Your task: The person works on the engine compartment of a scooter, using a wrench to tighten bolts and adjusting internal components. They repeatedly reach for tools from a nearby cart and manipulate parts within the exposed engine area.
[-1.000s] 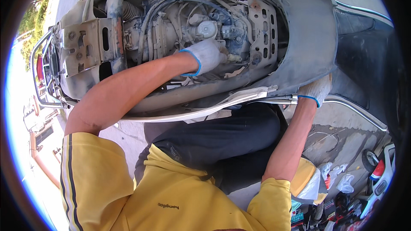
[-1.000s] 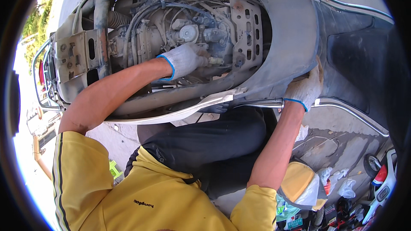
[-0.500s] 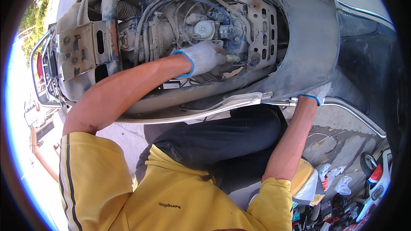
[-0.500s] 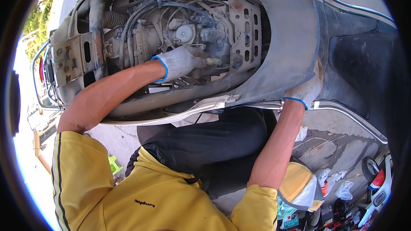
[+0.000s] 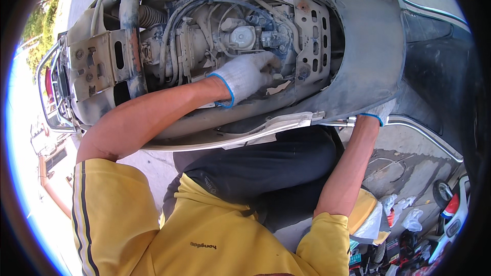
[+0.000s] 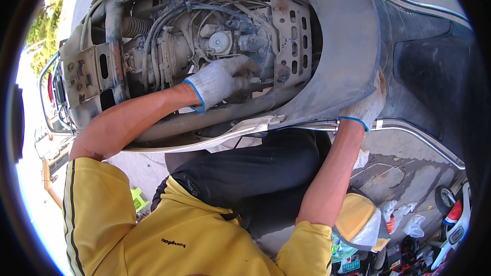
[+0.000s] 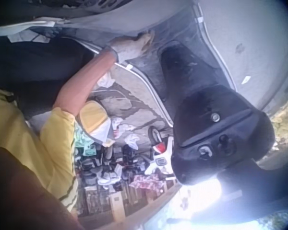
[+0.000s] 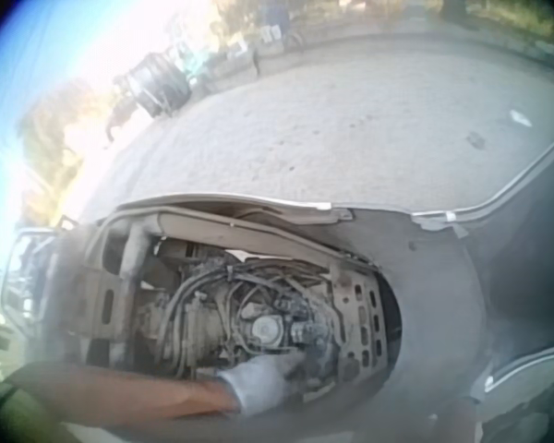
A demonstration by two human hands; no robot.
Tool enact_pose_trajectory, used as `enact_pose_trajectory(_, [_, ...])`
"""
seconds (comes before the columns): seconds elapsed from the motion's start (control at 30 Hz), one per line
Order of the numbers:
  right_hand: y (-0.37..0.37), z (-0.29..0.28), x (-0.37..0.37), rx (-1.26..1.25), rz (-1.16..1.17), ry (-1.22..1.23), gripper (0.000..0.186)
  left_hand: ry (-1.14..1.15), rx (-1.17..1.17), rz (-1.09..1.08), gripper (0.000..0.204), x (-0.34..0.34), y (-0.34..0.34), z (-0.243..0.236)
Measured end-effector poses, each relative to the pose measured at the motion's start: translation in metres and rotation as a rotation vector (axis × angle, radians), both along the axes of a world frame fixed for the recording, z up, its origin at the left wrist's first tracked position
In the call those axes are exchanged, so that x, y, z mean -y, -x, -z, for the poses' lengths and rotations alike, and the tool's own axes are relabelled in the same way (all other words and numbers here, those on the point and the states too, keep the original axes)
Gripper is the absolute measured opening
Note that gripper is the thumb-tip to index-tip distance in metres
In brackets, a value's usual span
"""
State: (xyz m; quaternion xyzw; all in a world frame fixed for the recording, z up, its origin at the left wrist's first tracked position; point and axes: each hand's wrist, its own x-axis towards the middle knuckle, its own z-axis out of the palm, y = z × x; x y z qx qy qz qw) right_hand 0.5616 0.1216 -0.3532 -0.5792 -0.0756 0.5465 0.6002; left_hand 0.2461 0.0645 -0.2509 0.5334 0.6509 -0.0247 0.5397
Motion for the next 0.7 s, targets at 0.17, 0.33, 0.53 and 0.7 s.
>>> enact_pose_trajectory(0.17, [0.003, -0.007, 0.001, 0.03, -0.025, 0.011, 0.038, -0.063, 0.03, 0.0, 0.028, 0.003, 0.006, 0.013])
enact_pose_trajectory(0.33, [0.002, -0.008, 0.001, 0.086, -0.028, 0.045, 0.038, 0.219, 0.127, -0.221, 0.026, -0.003, 0.003, 0.007])
enact_pose_trajectory(0.53, [0.005, -0.013, 0.001, 0.082, -0.007, 0.05, 0.038, 0.194, 0.125, -0.175, 0.03, -0.004, 0.008, 0.016])
enact_pose_trajectory(0.7, [0.007, -0.015, 0.0, 0.088, -0.004, 0.05, 0.037, 0.232, 0.123, -0.163, 0.038, -0.008, 0.007, 0.009])
